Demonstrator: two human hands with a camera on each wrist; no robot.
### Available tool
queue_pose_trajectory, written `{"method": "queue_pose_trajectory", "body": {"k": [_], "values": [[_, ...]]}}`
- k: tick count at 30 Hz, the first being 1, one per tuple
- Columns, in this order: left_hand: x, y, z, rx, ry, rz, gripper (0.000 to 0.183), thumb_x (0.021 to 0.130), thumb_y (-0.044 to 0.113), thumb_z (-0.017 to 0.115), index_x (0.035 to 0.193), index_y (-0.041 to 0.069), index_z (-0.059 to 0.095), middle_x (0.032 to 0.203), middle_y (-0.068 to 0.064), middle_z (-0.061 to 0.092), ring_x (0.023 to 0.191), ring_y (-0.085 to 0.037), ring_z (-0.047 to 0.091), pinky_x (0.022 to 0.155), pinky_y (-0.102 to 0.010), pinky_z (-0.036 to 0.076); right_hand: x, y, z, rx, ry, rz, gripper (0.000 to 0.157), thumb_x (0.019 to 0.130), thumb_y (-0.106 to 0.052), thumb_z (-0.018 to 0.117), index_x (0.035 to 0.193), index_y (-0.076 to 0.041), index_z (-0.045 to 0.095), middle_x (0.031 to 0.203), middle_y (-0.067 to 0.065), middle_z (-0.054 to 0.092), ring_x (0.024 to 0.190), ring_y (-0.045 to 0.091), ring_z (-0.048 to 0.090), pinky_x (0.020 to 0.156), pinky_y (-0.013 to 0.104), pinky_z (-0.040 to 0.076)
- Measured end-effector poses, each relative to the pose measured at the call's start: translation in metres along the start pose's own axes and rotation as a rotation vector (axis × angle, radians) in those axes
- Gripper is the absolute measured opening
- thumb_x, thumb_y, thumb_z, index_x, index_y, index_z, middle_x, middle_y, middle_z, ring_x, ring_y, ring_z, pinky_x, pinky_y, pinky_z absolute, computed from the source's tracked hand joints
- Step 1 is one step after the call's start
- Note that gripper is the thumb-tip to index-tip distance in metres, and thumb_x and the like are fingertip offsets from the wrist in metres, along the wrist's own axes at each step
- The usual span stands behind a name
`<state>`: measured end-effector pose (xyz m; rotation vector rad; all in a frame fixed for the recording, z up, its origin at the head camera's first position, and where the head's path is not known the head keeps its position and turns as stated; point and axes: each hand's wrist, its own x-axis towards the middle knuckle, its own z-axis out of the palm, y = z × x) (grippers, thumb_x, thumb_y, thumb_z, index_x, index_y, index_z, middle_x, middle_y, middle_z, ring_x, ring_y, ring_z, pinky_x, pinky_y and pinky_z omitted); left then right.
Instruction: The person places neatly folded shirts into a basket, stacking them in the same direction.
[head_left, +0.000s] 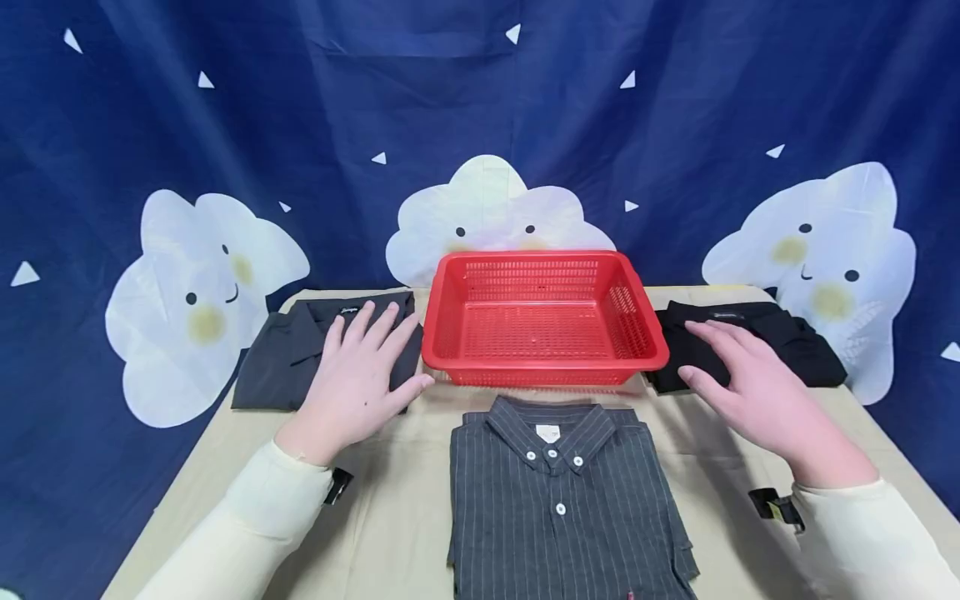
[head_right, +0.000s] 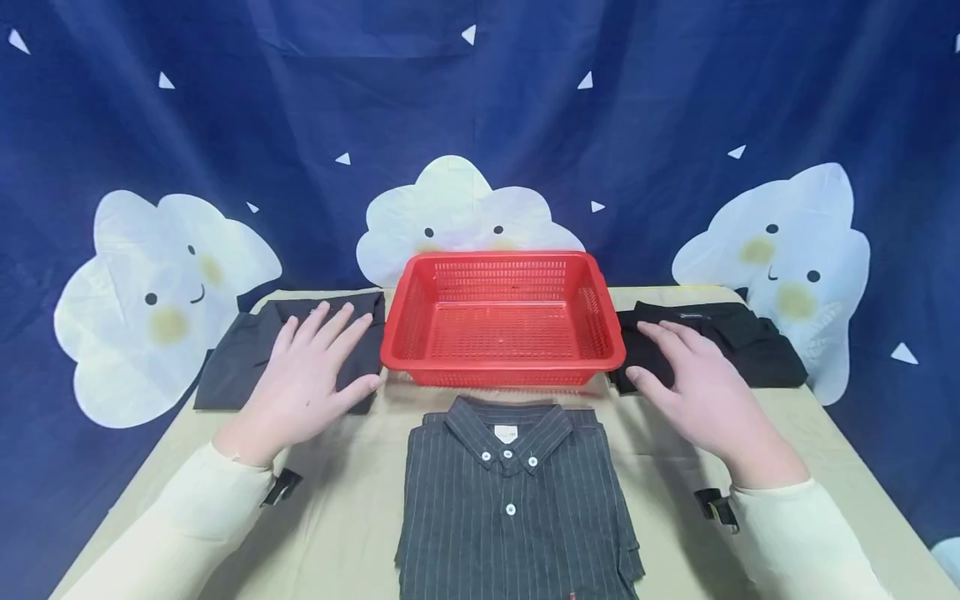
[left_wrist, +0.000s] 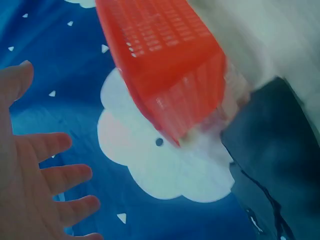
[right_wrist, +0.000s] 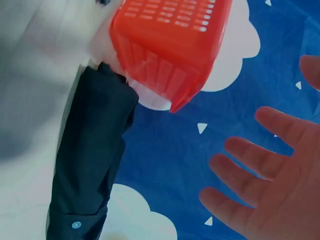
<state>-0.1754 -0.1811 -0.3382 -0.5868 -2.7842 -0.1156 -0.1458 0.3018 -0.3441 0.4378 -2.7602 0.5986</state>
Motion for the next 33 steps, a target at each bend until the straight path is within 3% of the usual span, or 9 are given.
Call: {"method": "queue_pose_trajectory", "body": {"k": [6,12,16,19,25,29,33], "values": [[-0.01,0.011,-0.007,-0.061,0.068,0.064,0.076,0.091,0.056,0.065,0.152,0.014,0.047,0.155,-0.013,0.043,0.146,-0.039,0.03,0.116,-0.064,0.015,-0.006,-0.012,-0.002,0.028,-0.039,-0.02,0.053,0.098,-0.035,0.068,0.141,-0.006,0.055,0.133,0.016,0.057,0.121,0.037,0.054,0.093,0.059,0.042],[-0.016,0.024,-0.006,-0.098,0.081,0.114,0.073,0.09,0.052,0.067,0.148,0.011,0.051,0.149,-0.013,0.05,0.142,-0.035,0.038,0.116,-0.061,0.021,-0.012,-0.016,0.004,0.057,-0.126,0.02,0.051,0.098,-0.038,0.066,0.136,-0.006,0.058,0.125,0.014,0.063,0.108,0.036,0.063,0.084,0.059,0.049],[-0.021,0.032,-0.003,-0.179,0.064,0.129,0.07,0.09,0.047,0.07,0.145,0.01,0.054,0.144,-0.011,0.055,0.134,-0.032,0.047,0.112,-0.055,0.034,-0.016,-0.02,0.01,0.076,-0.163,0.018,0.041,0.098,-0.037,0.067,0.127,-0.009,0.064,0.105,0.001,0.069,0.092,0.019,0.066,0.076,0.044,0.054],[-0.023,0.036,0.0,-0.26,0.031,0.111,0.065,0.091,0.043,0.071,0.144,0.01,0.055,0.139,-0.008,0.059,0.126,-0.028,0.054,0.105,-0.049,0.044,-0.018,-0.022,0.016,0.093,-0.208,0.036,0.035,0.099,-0.038,0.066,0.121,-0.012,0.065,0.087,-0.009,0.065,0.075,0.007,0.061,0.066,0.033,0.051],[-0.023,0.041,0.01,-0.312,-0.017,0.045,0.051,0.093,0.039,0.07,0.137,0.015,0.06,0.12,-0.001,0.068,0.107,-0.02,0.065,0.087,-0.043,0.054,-0.023,-0.021,0.027,0.135,-0.303,0.105,0.035,0.098,-0.041,0.065,0.119,-0.013,0.064,0.077,-0.009,0.06,0.065,0.007,0.055,0.059,0.028,0.044],[-0.022,0.044,0.017,-0.368,-0.069,-0.004,0.037,0.093,0.037,0.07,0.126,0.02,0.064,0.107,0.006,0.07,0.089,-0.013,0.066,0.073,-0.036,0.054,-0.023,-0.018,0.034,0.181,-0.34,0.102,0.027,0.098,-0.037,0.066,0.112,-0.014,0.066,0.074,-0.008,0.058,0.064,0.007,0.054,0.059,0.027,0.043],[-0.018,0.046,0.026,-0.414,-0.143,-0.034,0.032,0.094,0.037,0.068,0.12,0.018,0.066,0.095,0.01,0.068,0.077,-0.006,0.062,0.067,-0.033,0.051,-0.022,-0.014,0.041,0.241,-0.392,0.076,0.017,0.097,-0.032,0.068,0.103,-0.016,0.066,0.072,-0.009,0.056,0.064,0.007,0.053,0.06,0.026,0.043]]}}
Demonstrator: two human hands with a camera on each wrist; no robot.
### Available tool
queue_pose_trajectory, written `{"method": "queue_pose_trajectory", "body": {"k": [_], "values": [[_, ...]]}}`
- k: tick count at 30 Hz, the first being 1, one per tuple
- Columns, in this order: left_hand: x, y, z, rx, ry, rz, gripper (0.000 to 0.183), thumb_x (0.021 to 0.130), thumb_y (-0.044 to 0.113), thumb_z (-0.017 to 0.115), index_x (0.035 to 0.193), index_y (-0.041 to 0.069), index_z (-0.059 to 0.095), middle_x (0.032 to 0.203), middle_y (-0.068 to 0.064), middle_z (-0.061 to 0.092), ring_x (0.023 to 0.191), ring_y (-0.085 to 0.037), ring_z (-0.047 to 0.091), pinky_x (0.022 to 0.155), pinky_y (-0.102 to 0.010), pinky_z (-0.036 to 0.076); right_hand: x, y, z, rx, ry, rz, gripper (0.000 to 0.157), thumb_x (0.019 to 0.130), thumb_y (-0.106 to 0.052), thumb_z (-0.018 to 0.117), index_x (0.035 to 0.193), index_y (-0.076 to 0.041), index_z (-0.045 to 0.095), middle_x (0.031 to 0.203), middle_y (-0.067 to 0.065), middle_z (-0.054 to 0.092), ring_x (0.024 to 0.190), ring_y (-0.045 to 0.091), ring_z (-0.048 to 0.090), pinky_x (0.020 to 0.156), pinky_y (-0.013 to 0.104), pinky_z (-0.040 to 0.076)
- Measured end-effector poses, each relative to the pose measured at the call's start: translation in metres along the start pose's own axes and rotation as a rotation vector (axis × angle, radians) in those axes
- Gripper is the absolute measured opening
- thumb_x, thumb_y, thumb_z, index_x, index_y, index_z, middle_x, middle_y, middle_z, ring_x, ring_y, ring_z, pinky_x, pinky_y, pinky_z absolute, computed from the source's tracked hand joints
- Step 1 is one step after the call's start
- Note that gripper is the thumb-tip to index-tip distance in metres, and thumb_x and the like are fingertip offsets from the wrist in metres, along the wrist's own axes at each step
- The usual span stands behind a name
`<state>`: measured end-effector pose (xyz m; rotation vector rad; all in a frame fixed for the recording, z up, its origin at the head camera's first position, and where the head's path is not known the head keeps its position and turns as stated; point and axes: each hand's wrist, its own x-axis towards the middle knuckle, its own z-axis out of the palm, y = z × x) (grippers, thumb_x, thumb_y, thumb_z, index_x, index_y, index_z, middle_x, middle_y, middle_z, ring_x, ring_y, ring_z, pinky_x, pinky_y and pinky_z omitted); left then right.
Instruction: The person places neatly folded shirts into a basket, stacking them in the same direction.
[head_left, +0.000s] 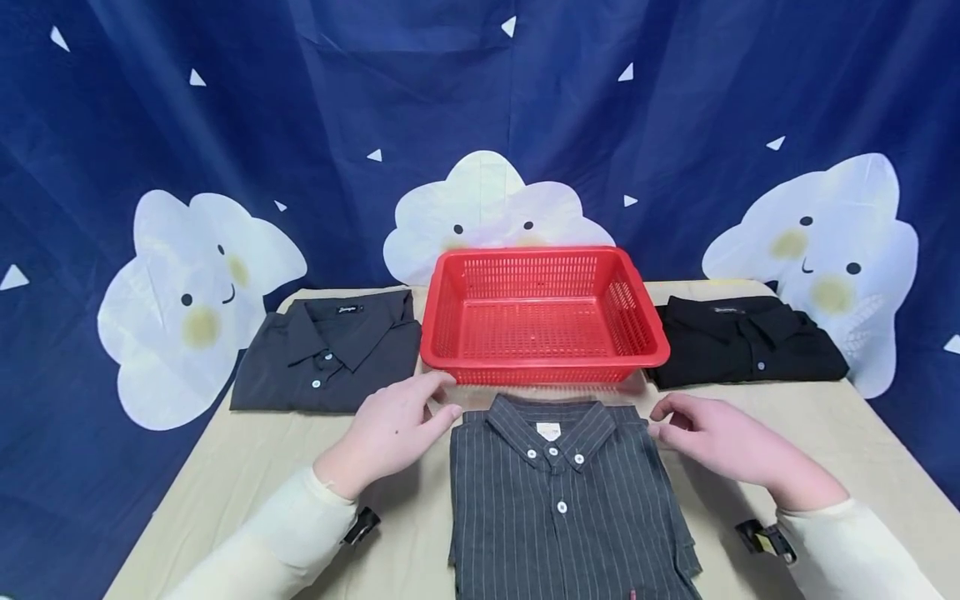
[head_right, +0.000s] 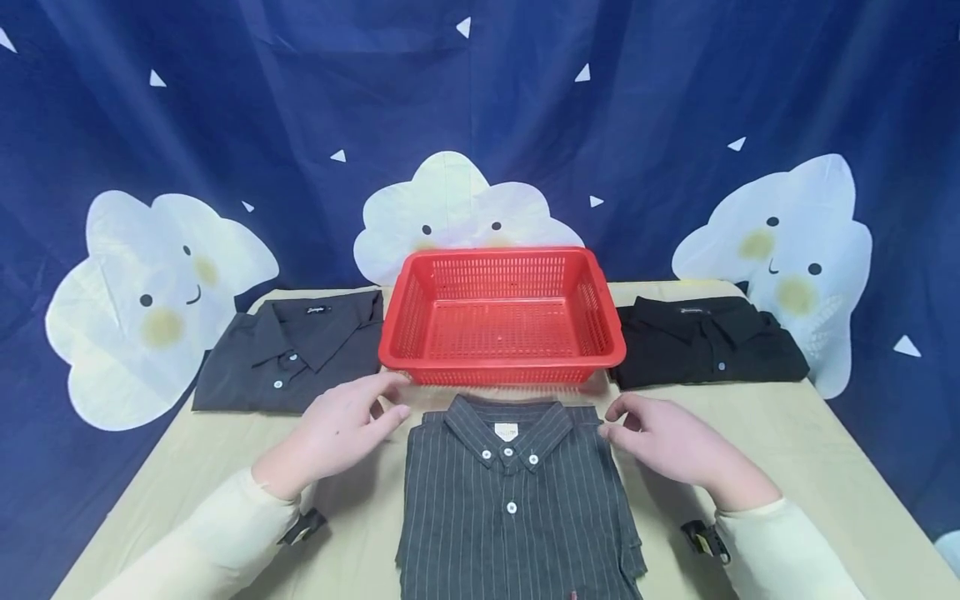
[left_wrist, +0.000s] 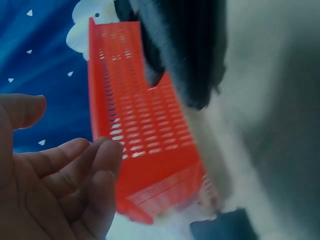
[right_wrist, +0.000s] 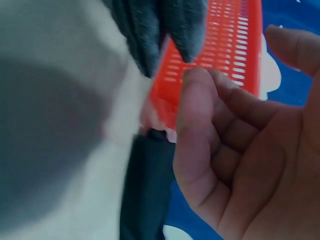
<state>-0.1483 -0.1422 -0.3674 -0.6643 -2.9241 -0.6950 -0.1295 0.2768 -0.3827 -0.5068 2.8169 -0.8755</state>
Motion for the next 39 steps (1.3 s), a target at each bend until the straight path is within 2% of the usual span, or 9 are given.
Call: {"method": "queue_pose_trajectory", "body": {"k": [3,7,14,16,20,23,28,33,39], "values": [[0.004,-0.003,0.008,-0.038,-0.069,-0.035,0.033,0.095,0.037,0.065,0.121,0.016,0.067,0.088,0.014,0.065,0.074,-0.003,0.059,0.069,-0.033,0.05,0.003,0.005,0.005,0.041,-0.052,0.001,0.018,0.096,-0.032,0.069,0.099,-0.015,0.063,0.069,-0.008,0.055,0.062,0.008,0.053,0.058,0.026,0.043],[0.008,-0.01,0.02,-0.097,-0.162,-0.064,0.036,0.096,0.038,0.062,0.121,0.012,0.068,0.082,0.015,0.062,0.074,-0.005,0.058,0.073,-0.033,0.05,0.006,0.01,0.012,0.082,-0.105,0.048,0.023,0.095,-0.034,0.07,0.096,-0.012,0.06,0.066,-0.005,0.054,0.057,0.011,0.053,0.052,0.027,0.041],[0.019,-0.03,0.037,-0.225,-0.306,-0.103,0.04,0.093,0.04,0.067,0.114,0.006,0.066,0.07,0.007,0.061,0.067,-0.009,0.059,0.071,-0.034,0.049,0.016,0.013,0.022,0.08,-0.178,0.107,0.03,0.094,-0.037,0.069,0.085,-0.011,0.057,0.064,-0.003,0.055,0.055,0.015,0.053,0.049,0.029,0.039],[0.022,-0.033,0.04,-0.225,-0.337,-0.115,0.041,0.091,0.041,0.07,0.113,0.006,0.066,0.072,0.006,0.06,0.069,-0.01,0.058,0.07,-0.034,0.048,0.019,0.012,0.025,0.077,-0.185,0.13,0.032,0.092,-0.039,0.07,0.084,-0.011,0.057,0.063,-0.002,0.055,0.056,0.016,0.052,0.05,0.029,0.039],[0.028,-0.034,0.045,-0.203,-0.387,-0.119,0.052,0.085,0.043,0.075,0.119,0.005,0.064,0.08,0.003,0.058,0.073,-0.012,0.056,0.07,-0.034,0.047,0.019,0.012,0.027,0.072,-0.185,0.152,0.035,0.089,-0.04,0.073,0.081,-0.011,0.057,0.062,-0.001,0.054,0.055,0.016,0.05,0.049,0.03,0.037],[0.032,-0.031,0.047,-0.175,-0.397,-0.112,0.053,0.083,0.042,0.078,0.118,0.005,0.063,0.08,0.003,0.058,0.072,-0.013,0.056,0.07,-0.034,0.048,0.018,0.013,0.026,0.059,-0.186,0.157,0.036,0.087,-0.042,0.075,0.078,-0.011,0.057,0.062,-0.002,0.052,0.054,0.015,0.048,0.049,0.029,0.036],[0.036,-0.027,0.049,-0.112,-0.39,-0.095,0.041,0.08,0.04,0.081,0.101,0.011,0.06,0.076,0.004,0.056,0.069,-0.012,0.053,0.067,-0.033,0.046,0.019,0.016,0.028,0.06,-0.199,0.155,0.035,0.085,-0.042,0.076,0.078,-0.012,0.06,0.063,-0.003,0.051,0.056,0.015,0.047,0.05,0.029,0.035],[0.037,-0.019,0.05,-0.063,-0.393,-0.079,0.038,0.08,0.037,0.082,0.09,0.013,0.054,0.072,0.003,0.05,0.066,-0.014,0.049,0.063,-0.032,0.04,0.021,0.017,0.033,0.059,-0.204,0.159,0.032,0.082,-0.039,0.079,0.083,-0.011,0.064,0.067,-0.002,0.054,0.061,0.016,0.048,0.054,0.031,0.037],[0.038,-0.014,0.055,-0.094,-0.38,-0.087,0.037,0.082,0.029,0.083,0.085,0.013,0.05,0.069,0.002,0.045,0.064,-0.014,0.047,0.061,-0.03,0.037,0.023,0.018,0.035,0.04,-0.202,0.17,0.032,0.08,-0.033,0.082,0.09,-0.008,0.066,0.072,-0.002,0.059,0.065,0.017,0.051,0.06,0.035,0.041]]}}
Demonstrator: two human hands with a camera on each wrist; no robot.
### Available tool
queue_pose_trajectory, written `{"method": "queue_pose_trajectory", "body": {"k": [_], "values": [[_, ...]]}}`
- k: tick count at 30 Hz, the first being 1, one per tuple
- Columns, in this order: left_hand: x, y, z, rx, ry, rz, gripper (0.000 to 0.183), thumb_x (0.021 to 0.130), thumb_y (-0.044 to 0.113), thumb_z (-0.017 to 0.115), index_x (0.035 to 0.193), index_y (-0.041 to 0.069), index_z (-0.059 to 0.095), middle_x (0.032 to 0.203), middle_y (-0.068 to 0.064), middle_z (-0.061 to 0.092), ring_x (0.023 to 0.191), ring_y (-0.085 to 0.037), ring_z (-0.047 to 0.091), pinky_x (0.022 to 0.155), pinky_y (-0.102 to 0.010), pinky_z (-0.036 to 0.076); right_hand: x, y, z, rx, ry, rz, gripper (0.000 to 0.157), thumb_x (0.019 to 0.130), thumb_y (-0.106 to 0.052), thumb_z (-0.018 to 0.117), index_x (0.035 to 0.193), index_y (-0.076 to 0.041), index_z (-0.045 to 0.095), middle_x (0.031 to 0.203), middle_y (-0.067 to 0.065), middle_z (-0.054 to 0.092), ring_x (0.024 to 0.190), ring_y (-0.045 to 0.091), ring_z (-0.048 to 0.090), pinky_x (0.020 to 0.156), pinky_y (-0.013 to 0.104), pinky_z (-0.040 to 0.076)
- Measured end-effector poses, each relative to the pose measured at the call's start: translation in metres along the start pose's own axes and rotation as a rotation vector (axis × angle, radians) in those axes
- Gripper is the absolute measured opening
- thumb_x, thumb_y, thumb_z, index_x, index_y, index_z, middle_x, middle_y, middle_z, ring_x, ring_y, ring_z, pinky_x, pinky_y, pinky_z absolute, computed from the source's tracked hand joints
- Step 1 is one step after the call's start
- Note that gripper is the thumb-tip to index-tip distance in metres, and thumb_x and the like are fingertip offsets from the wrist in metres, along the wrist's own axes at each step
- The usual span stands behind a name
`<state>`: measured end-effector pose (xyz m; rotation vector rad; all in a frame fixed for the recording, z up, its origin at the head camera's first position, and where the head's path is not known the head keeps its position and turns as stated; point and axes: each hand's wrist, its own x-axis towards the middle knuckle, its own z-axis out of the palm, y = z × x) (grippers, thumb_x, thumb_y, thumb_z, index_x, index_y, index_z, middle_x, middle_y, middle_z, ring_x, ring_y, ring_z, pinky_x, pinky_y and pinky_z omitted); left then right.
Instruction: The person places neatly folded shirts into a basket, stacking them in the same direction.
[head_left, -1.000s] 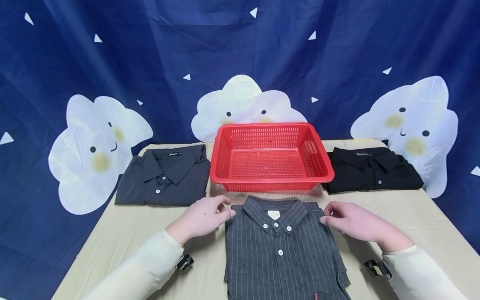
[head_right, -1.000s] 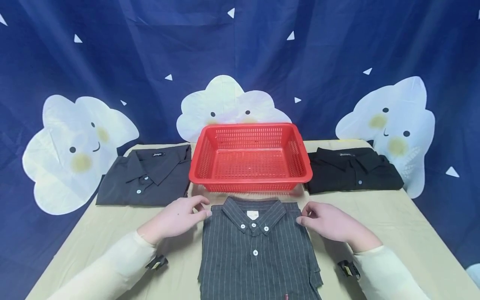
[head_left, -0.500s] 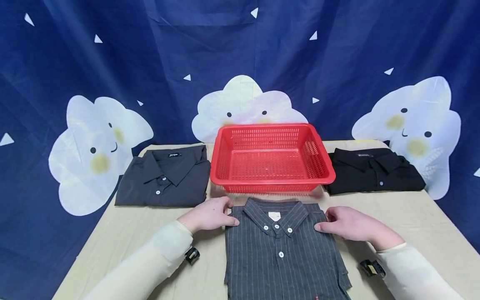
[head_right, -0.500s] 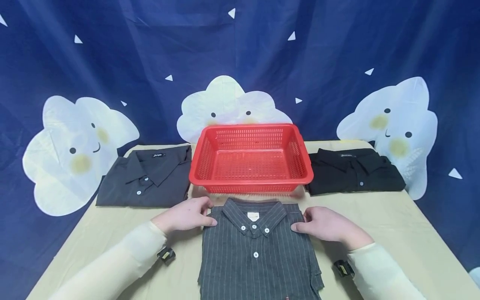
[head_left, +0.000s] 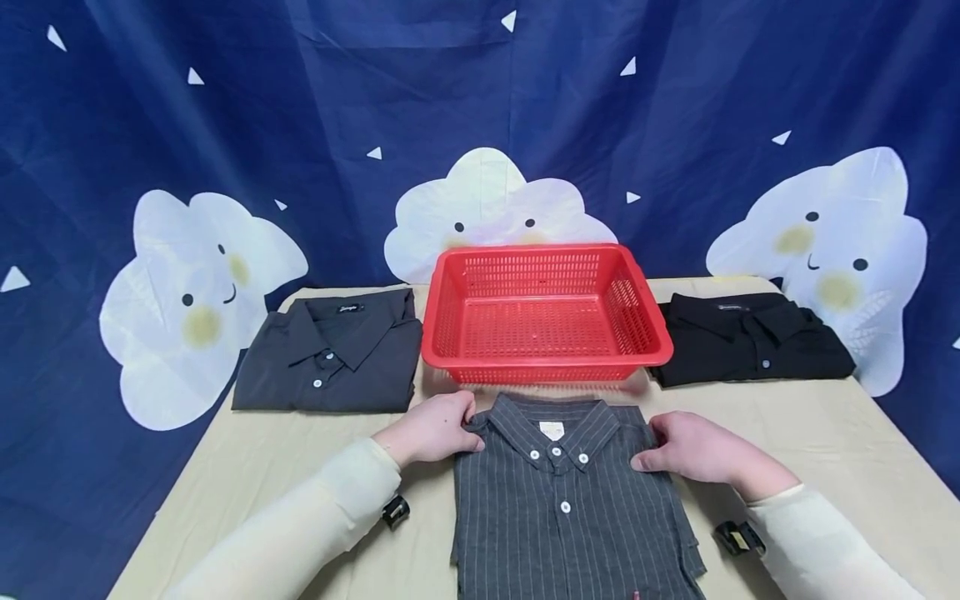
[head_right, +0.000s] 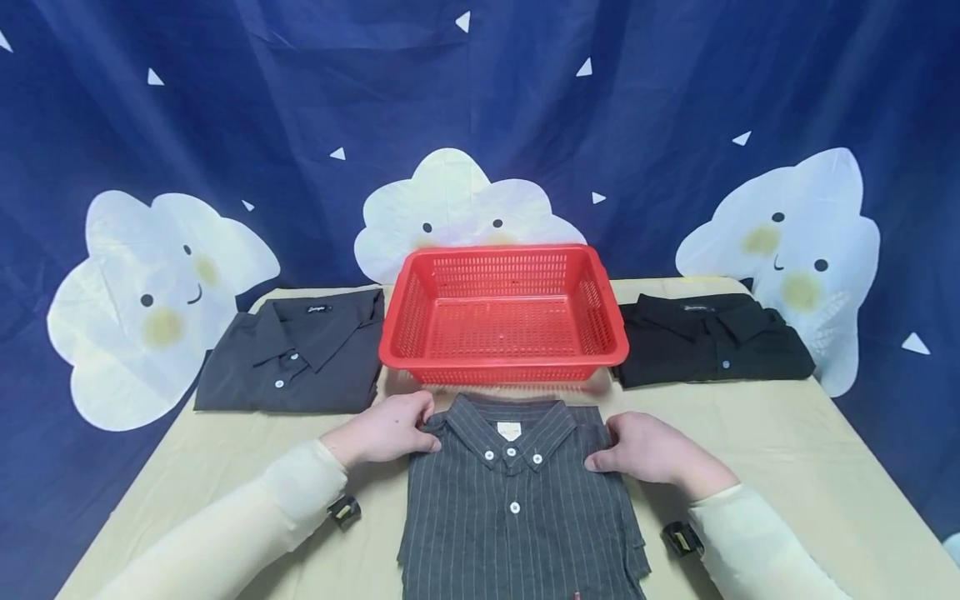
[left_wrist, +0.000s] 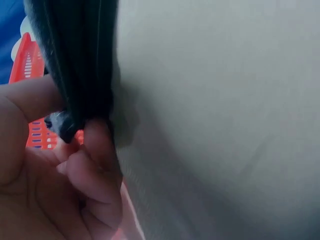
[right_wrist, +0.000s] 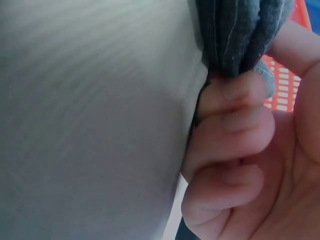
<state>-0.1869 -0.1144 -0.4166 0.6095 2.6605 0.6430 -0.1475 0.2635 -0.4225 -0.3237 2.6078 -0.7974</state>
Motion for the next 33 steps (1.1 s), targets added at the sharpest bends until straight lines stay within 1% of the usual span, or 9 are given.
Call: {"method": "queue_pose_trajectory", "body": {"k": [6,10,13,16,21,24,26,30,33], "values": [[-0.004,-0.004,0.004,-0.172,0.053,-0.01,0.035,0.084,0.023,0.081,0.091,0.011,0.049,0.072,0.001,0.047,0.063,-0.014,0.047,0.062,-0.03,0.039,-0.002,-0.003,0.001,0.019,-0.016,-0.068,0.033,0.083,-0.029,0.081,0.103,-0.006,0.068,0.082,-0.005,0.064,0.076,0.015,0.055,0.073,0.039,0.048],[-0.008,-0.009,0.007,-0.378,0.079,-0.034,0.034,0.086,0.021,0.078,0.097,0.009,0.048,0.074,-0.002,0.049,0.063,-0.013,0.052,0.063,-0.03,0.045,-0.006,-0.005,0.001,0.028,-0.007,-0.079,0.033,0.086,-0.027,0.08,0.107,-0.005,0.065,0.087,-0.004,0.064,0.083,0.016,0.057,0.079,0.042,0.049],[-0.011,-0.01,0.009,-0.614,0.054,-0.063,0.035,0.088,0.017,0.076,0.1,0.004,0.046,0.079,-0.007,0.053,0.066,-0.014,0.061,0.063,-0.032,0.054,-0.009,-0.006,0.001,0.015,0.021,-0.075,0.029,0.087,-0.025,0.079,0.102,-0.007,0.063,0.084,-0.003,0.06,0.081,0.017,0.055,0.076,0.042,0.047],[-0.014,-0.012,0.011,-0.849,0.001,-0.111,0.037,0.091,0.014,0.072,0.108,0.0,0.043,0.087,-0.01,0.059,0.073,-0.016,0.066,0.065,-0.037,0.059,-0.013,-0.007,0.001,0.003,0.048,-0.082,0.025,0.088,-0.024,0.078,0.096,-0.008,0.06,0.078,-0.002,0.055,0.078,0.018,0.052,0.072,0.039,0.044],[-0.02,-0.019,0.012,-1.081,-0.088,-0.141,0.041,0.096,0.013,0.065,0.124,-0.005,0.041,0.098,-0.011,0.066,0.081,-0.018,0.069,0.077,-0.039,0.058,-0.017,-0.009,0.0,0.037,0.06,-0.1,0.025,0.091,-0.025,0.075,0.095,-0.009,0.057,0.076,-0.002,0.052,0.076,0.017,0.052,0.069,0.037,0.043],[-0.025,-0.025,0.013,-1.147,-0.175,-0.115,0.037,0.098,0.013,0.062,0.126,-0.007,0.049,0.102,-0.01,0.07,0.086,-0.019,0.07,0.082,-0.041,0.058,-0.018,-0.01,-0.001,0.151,0.019,-0.087,0.025,0.093,-0.024,0.073,0.1,-0.006,0.056,0.079,0.002,0.056,0.073,0.019,0.056,0.065,0.035,0.047],[-0.029,-0.028,0.013,-1.153,-0.226,-0.1,0.031,0.098,0.015,0.062,0.122,-0.004,0.056,0.1,-0.009,0.072,0.087,-0.018,0.071,0.08,-0.039,0.058,-0.018,-0.009,0.0,0.258,-0.019,-0.079,0.024,0.095,-0.02,0.07,0.102,-0.003,0.054,0.082,0.005,0.059,0.073,0.022,0.059,0.063,0.036,0.051],[-0.036,-0.026,0.013,-1.076,-0.269,-0.086,0.026,0.097,0.018,0.064,0.116,-0.001,0.064,0.094,-0.009,0.074,0.082,-0.017,0.07,0.071,-0.035,0.058,-0.02,-0.005,0.0,0.443,-0.086,-0.042,0.025,0.097,-0.015,0.067,0.106,0.002,0.051,0.086,0.01,0.061,0.076,0.026,0.063,0.061,0.041,0.057],[-0.042,-0.022,0.01,-1.012,-0.303,-0.069,0.029,0.097,0.019,0.064,0.117,-0.002,0.062,0.095,-0.012,0.074,0.082,-0.019,0.07,0.068,-0.035,0.058,-0.022,-0.001,0.0,0.503,-0.11,-0.008,0.029,0.096,-0.016,0.068,0.109,0.004,0.051,0.086,0.012,0.061,0.076,0.027,0.065,0.063,0.043,0.058]]}}
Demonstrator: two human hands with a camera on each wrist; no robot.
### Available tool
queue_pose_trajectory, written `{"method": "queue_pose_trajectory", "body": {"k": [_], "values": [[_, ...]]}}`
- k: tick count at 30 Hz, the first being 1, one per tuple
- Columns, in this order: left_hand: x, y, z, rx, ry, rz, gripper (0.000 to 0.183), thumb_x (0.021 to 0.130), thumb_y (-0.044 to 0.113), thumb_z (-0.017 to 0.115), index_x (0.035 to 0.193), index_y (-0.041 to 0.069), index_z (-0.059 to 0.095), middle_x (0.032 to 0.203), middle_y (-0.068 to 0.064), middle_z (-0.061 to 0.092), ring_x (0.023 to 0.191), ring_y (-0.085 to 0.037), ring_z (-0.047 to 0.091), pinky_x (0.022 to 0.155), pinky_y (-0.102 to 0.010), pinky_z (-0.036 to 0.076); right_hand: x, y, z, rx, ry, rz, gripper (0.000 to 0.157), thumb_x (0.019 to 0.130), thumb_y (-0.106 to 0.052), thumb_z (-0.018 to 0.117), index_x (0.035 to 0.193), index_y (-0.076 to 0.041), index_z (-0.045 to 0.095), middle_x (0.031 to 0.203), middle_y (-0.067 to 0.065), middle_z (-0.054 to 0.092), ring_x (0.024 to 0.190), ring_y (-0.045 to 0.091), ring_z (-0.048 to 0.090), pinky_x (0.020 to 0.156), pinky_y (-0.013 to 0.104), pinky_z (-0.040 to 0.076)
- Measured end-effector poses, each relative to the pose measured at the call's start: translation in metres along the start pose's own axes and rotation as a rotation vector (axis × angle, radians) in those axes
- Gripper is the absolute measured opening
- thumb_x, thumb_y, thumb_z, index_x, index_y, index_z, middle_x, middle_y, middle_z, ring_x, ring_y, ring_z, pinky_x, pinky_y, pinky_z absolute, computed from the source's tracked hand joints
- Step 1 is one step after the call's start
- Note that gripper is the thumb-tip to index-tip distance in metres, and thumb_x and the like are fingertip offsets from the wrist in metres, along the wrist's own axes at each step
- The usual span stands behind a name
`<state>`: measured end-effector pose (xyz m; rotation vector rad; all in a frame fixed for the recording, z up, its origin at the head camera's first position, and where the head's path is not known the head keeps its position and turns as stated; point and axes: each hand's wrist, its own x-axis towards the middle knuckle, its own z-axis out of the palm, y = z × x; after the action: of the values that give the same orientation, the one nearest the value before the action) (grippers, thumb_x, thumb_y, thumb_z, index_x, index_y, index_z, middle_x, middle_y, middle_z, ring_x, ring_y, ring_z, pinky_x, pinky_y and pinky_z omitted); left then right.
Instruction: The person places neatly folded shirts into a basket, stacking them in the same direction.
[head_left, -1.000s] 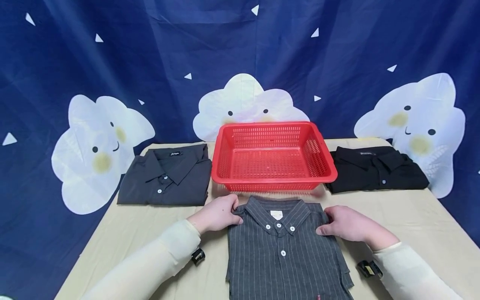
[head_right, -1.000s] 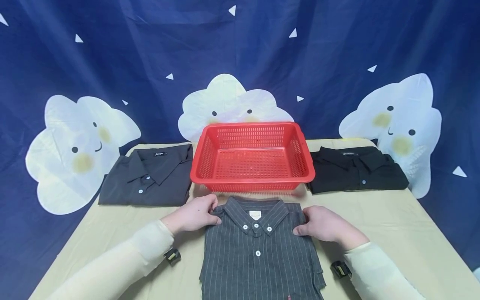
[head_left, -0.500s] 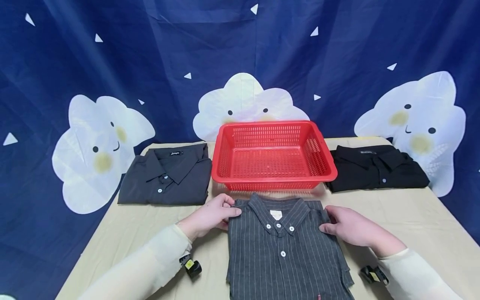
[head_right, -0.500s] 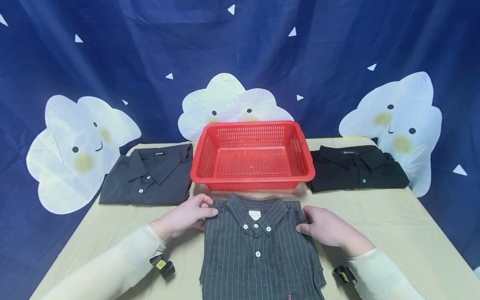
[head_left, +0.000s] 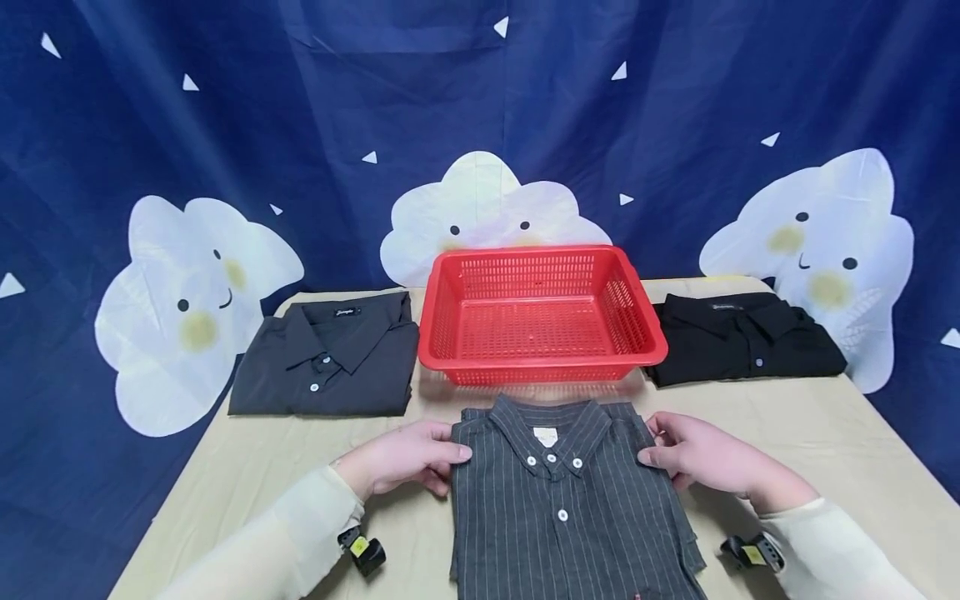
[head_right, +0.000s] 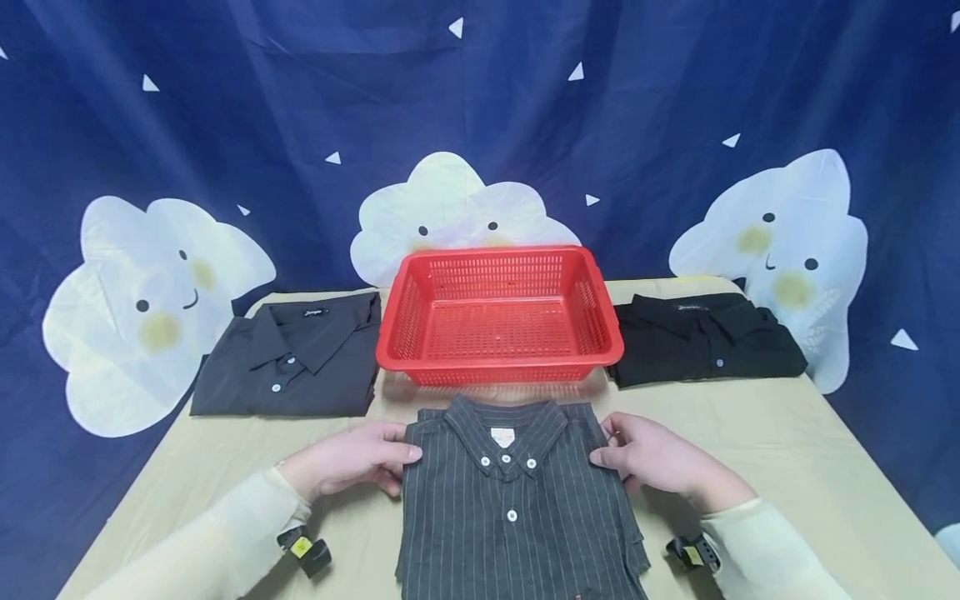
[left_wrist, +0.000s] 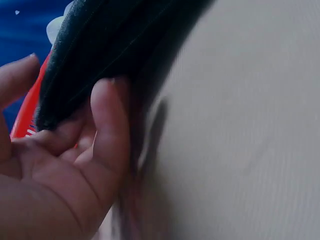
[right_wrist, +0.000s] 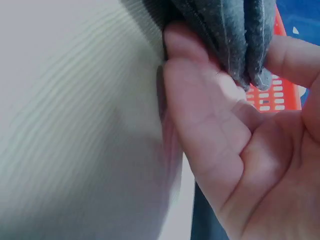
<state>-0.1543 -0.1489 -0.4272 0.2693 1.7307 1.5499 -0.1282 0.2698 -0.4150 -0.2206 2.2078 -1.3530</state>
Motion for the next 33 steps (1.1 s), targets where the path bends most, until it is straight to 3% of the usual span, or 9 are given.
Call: {"method": "queue_pose_trajectory", "body": {"k": [6,11,17,20,26,30,33], "values": [[-0.009,0.0,0.003,0.025,-0.103,-0.028,0.029,0.1,0.021,0.061,0.119,-0.001,0.058,0.093,-0.015,0.073,0.081,-0.023,0.07,0.065,-0.036,0.06,-0.002,0.004,-0.003,0.008,-0.03,0.011,0.034,0.096,-0.021,0.068,0.111,0.005,0.054,0.086,0.012,0.063,0.075,0.028,0.067,0.064,0.043,0.059],[-0.013,-0.006,0.009,-0.01,-0.138,-0.072,0.029,0.1,0.022,0.061,0.116,-0.002,0.059,0.093,-0.014,0.073,0.078,-0.022,0.07,0.064,-0.034,0.06,-0.001,0.007,-0.002,-0.002,-0.081,0.031,0.033,0.096,-0.024,0.066,0.112,0.004,0.06,0.087,0.011,0.066,0.072,0.027,0.068,0.062,0.043,0.06],[-0.01,-0.01,0.014,-0.018,-0.197,-0.074,0.033,0.1,0.023,0.062,0.12,-0.003,0.058,0.097,-0.015,0.074,0.077,-0.021,0.07,0.066,-0.034,0.06,-0.001,0.008,-0.001,0.006,-0.134,-0.002,0.031,0.098,-0.024,0.064,0.116,0.002,0.064,0.09,0.012,0.07,0.075,0.029,0.07,0.062,0.043,0.06],[-0.01,-0.01,0.016,-0.028,-0.271,-0.049,0.036,0.101,0.022,0.061,0.127,-0.003,0.055,0.104,-0.015,0.073,0.085,-0.021,0.071,0.071,-0.035,0.06,-0.003,0.007,0.001,0.046,-0.167,-0.022,0.038,0.099,-0.022,0.063,0.124,0.006,0.056,0.095,0.014,0.07,0.079,0.032,0.071,0.063,0.045,0.06],[-0.011,-0.011,0.015,-0.101,-0.412,0.021,0.044,0.103,0.016,0.055,0.139,-0.005,0.041,0.118,-0.017,0.068,0.102,-0.026,0.069,0.086,-0.044,0.057,-0.011,0.007,0.003,0.16,-0.253,-0.05,0.066,0.1,-0.016,0.062,0.147,0.009,0.024,0.113,0.021,0.063,0.094,0.04,0.07,0.069,0.051,0.06],[-0.009,-0.013,0.016,-0.118,-0.43,0.047,0.046,0.103,0.016,0.055,0.14,-0.006,0.04,0.119,-0.016,0.068,0.103,-0.025,0.069,0.086,-0.044,0.057,-0.013,0.008,0.004,0.213,-0.278,-0.083,0.07,0.101,-0.012,0.059,0.153,0.007,0.014,0.119,0.024,0.06,0.096,0.043,0.069,0.069,0.053,0.06],[-0.006,-0.016,0.017,-0.13,-0.414,0.048,0.044,0.103,0.016,0.055,0.14,-0.004,0.041,0.119,-0.015,0.069,0.103,-0.024,0.069,0.085,-0.041,0.058,-0.012,0.008,0.004,0.245,-0.279,-0.115,0.07,0.103,-0.01,0.056,0.155,0.004,0.011,0.127,0.025,0.058,0.1,0.044,0.068,0.078,0.05,0.059]]}}
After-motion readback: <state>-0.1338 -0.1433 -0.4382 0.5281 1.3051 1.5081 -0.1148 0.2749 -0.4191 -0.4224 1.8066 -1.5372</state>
